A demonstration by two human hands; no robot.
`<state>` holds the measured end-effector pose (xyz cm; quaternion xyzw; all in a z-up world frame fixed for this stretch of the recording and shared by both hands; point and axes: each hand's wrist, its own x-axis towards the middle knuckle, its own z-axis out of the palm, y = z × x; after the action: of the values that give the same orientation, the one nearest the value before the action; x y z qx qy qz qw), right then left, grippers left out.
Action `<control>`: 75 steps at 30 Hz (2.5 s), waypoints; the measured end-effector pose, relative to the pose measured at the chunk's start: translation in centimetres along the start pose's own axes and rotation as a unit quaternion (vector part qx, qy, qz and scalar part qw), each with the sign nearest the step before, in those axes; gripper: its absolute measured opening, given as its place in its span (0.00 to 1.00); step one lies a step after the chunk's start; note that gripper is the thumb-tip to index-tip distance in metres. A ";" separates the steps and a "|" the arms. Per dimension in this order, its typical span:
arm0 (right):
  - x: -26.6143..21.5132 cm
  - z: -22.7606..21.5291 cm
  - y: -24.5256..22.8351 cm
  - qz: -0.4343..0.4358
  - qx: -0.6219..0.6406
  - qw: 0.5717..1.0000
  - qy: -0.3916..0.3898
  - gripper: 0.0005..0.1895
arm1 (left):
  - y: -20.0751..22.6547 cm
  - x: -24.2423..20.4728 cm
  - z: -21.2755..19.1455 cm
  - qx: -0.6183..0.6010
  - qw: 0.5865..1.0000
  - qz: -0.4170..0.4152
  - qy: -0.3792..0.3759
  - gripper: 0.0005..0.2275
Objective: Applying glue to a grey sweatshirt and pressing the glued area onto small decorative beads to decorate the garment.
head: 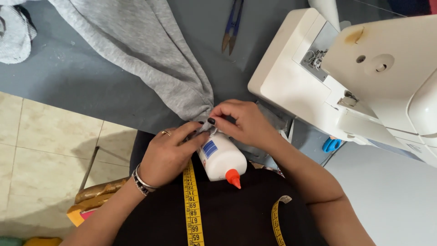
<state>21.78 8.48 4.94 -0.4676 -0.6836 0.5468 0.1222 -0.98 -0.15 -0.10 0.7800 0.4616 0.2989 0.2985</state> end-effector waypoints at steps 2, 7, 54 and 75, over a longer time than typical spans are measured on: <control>0.2 0.0 -0.1 0.014 0.033 0.999 -0.002 0.07 | 0.0 0.3 -0.2 -0.012 1.000 0.009 0.005 0.09; 0.0 0.0 -0.3 0.037 0.030 0.999 -0.026 0.06 | 0.0 -0.3 0.3 -0.048 0.998 -0.043 -0.014 0.08; -8.2 1.1 3.0 0.091 0.089 0.989 0.076 0.08 | 1.1 0.0 -0.8 -0.096 0.989 -0.105 -0.045 0.11; -10.4 1.9 5.5 0.131 0.089 0.979 0.132 0.08 | 1.8 2.4 -2.6 -0.005 0.938 -0.247 -0.245 0.07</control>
<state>28.77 -0.98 3.10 -0.6081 -0.5430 0.5505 0.1800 -1.03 1.77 3.34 0.6889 0.5506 0.0180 0.4710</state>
